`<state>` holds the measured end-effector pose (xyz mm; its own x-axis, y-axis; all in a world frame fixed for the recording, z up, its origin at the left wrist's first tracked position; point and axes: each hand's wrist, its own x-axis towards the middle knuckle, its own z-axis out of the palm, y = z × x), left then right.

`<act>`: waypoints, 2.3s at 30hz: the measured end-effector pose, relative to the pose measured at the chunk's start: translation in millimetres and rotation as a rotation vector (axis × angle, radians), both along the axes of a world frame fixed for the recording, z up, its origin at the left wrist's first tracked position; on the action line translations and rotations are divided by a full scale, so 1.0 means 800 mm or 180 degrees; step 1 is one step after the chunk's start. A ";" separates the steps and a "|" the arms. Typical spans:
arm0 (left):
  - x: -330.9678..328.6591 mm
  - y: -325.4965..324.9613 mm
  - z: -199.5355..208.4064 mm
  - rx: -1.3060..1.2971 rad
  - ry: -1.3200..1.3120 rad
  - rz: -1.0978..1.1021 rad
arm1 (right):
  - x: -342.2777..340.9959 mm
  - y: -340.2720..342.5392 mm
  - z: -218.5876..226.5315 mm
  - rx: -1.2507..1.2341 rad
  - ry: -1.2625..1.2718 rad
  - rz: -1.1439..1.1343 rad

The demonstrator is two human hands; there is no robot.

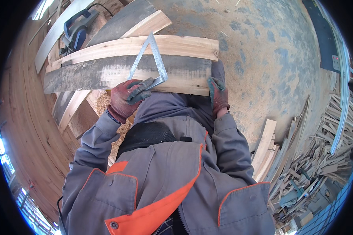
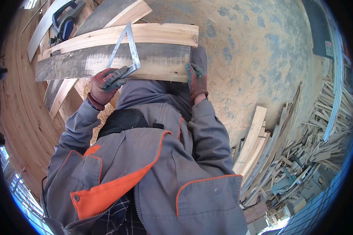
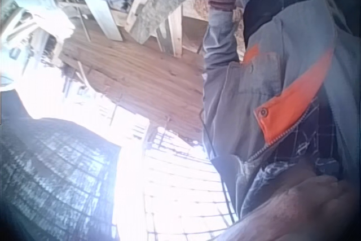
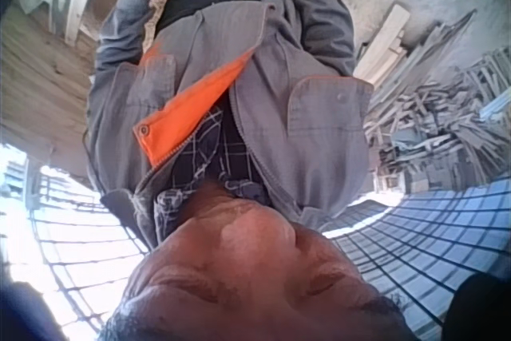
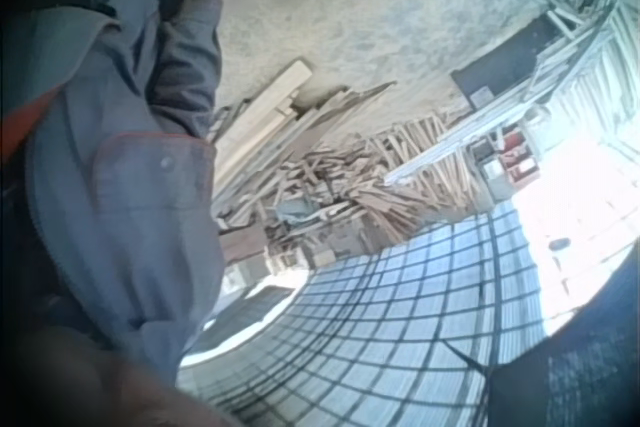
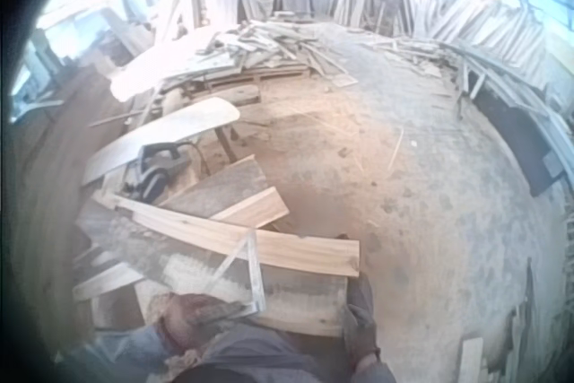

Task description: The person uses a speed square and pencil to mark lines on a wooden plank. They repeatedly position the square, draw lines, and reposition the square to mark multiple locations on the plank.

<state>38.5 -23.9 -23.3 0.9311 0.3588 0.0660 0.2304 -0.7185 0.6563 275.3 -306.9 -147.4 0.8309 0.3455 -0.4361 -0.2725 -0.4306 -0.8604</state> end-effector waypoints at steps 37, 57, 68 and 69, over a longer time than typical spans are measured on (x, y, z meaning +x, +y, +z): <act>0.128 0.170 0.060 0.3000 0.0137 -0.0316 | 0.143 0.120 0.166 0.0726 -0.1533 -0.0193; 0.138 0.164 0.021 0.3030 -0.0971 -0.0345 | 0.156 0.149 0.132 0.0584 -0.1171 0.0156; 0.138 0.164 0.021 0.2974 -0.0958 -0.0317 | 0.147 0.156 0.143 0.0655 -0.1304 -0.0205; 0.138 0.162 0.021 0.2994 -0.0919 -0.0301 | 0.138 0.160 0.154 0.0753 -0.1390 -0.0351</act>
